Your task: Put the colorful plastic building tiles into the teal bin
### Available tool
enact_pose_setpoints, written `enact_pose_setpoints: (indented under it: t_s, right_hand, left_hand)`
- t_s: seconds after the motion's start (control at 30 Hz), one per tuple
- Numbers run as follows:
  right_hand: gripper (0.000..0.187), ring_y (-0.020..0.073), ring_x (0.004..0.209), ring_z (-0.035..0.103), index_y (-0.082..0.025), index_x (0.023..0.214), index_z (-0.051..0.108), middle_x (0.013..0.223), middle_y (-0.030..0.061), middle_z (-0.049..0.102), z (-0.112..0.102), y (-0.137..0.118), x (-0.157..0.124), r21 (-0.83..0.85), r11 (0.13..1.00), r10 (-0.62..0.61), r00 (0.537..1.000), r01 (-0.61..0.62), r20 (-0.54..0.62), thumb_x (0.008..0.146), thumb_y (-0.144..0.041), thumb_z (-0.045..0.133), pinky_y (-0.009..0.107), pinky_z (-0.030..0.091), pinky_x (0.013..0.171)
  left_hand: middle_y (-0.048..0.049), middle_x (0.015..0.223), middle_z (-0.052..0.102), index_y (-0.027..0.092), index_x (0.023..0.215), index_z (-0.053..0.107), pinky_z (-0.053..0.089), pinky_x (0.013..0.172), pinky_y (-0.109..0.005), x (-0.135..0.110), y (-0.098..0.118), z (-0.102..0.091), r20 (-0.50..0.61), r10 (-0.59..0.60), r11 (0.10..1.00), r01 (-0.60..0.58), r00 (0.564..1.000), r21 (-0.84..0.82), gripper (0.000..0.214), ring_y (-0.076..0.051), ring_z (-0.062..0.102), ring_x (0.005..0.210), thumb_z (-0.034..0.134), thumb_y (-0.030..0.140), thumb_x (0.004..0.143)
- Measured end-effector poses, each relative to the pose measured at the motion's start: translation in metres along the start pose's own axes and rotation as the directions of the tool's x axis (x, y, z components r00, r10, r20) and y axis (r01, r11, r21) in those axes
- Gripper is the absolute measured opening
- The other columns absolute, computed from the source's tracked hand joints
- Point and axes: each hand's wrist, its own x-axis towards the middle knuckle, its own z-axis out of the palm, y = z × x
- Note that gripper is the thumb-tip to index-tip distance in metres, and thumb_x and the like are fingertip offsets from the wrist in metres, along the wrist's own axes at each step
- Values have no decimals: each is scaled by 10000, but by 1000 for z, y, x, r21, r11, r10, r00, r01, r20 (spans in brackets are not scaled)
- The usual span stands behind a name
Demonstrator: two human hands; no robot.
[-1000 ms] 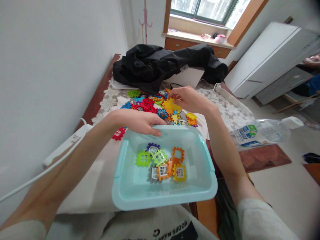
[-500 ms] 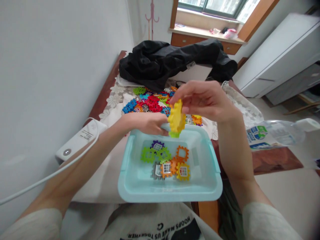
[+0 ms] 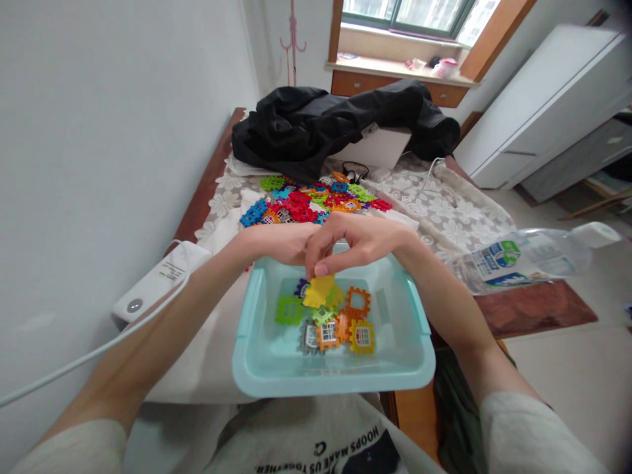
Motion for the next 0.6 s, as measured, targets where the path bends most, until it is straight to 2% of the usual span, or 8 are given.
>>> enact_pose_setpoints:
  t_s: [0.07, 0.13, 0.2, 0.27, 0.33, 0.4, 0.5, 0.6]
  right_hand:
    - [384, 115, 777, 691, -119, 954, 774, 859, 50, 776, -4, 2, -1, -49, 999, -12, 997, 8, -76, 1066, -466, 655, 211, 522, 742]
    - [445, 122, 747, 674, -127, 938, 770, 807, 39, 753, -13, 10, -4, -116, 993, -22, 970, -7, -241, 1069, -528, 627, 220, 518, 717]
    - [452, 148, 801, 687, -140, 1024, 770, 871, 53, 765, -23, 27, -9, -200, 977, -15, 908, -76, -419, 1076, -554, 597, 246, 540, 741]
    - [405, 204, 967, 716, -169, 1184, 757, 1073, 89, 789, -32, 50, -17, -302, 927, 33, 852, -221, -522, 1052, -532, 633, 310, 582, 854]
    - [473, 286, 1223, 680, -206, 1354, 707, 1350, 131, 734, -38, 76, -25, -409, 814, 149, 829, -413, -539, 965, -471, 754, 418, 565, 1044]
    - [616, 344, 1366, 613, -212, 1436, 667, 1496, 159, 654, -40, 99, -32, -477, 684, 291, 806, -552, -515, 877, -401, 841, 487, 506, 1156]
    - [507, 328, 1313, 652, -215, 1376, 706, 1445, 149, 692, -40, 119, -33, -552, 582, 396, 800, -598, -450, 887, -307, 808, 458, 510, 1142]
    - [310, 282, 1137, 710, -198, 1242, 755, 1281, 134, 768, -41, 122, -29, -596, 528, 399, 796, -605, -455, 938, -209, 693, 398, 542, 1026]
  left_hand:
    - [-21, 735, 681, 144, 781, 670, 478, 621, -222, -1, 0, 1, 50, -46, 998, 48, 998, -37, 141, -152, 595, 692, 672, 229, 894]
    - [-44, 843, 728, 137, 895, 719, 490, 693, -238, -1, 4, 1, 40, -137, 991, 137, 990, 1, 166, -168, 632, 766, 648, 279, 941]
    - [-40, 856, 735, 145, 936, 746, 477, 720, -254, 0, 9, 1, 35, -236, 971, 234, 971, 57, 198, -177, 639, 774, 652, 318, 952]
    - [-15, 786, 704, 155, 881, 750, 448, 688, -261, 1, 13, -1, 74, -284, 957, 279, 956, 75, 203, -176, 616, 725, 672, 336, 929]
    - [5, 720, 655, 157, 809, 732, 413, 647, -263, 3, 14, -2, 113, -274, 962, 269, 955, 54, 210, -168, 575, 684, 670, 331, 908]
    - [17, 691, 613, 158, 776, 712, 391, 627, -260, 4, 14, -3, 132, -254, 967, 252, 958, 30, 219, -160, 539, 668, 657, 330, 900]
    - [23, 669, 566, 164, 744, 682, 369, 611, -256, 5, 13, -3, 134, -261, 965, 260, 956, 22, 231, -153, 504, 663, 653, 340, 891]
    - [23, 662, 545, 169, 724, 660, 350, 602, -255, 4, 14, -3, 131, -280, 960, 280, 951, 21, 232, -153, 489, 665, 659, 345, 876]
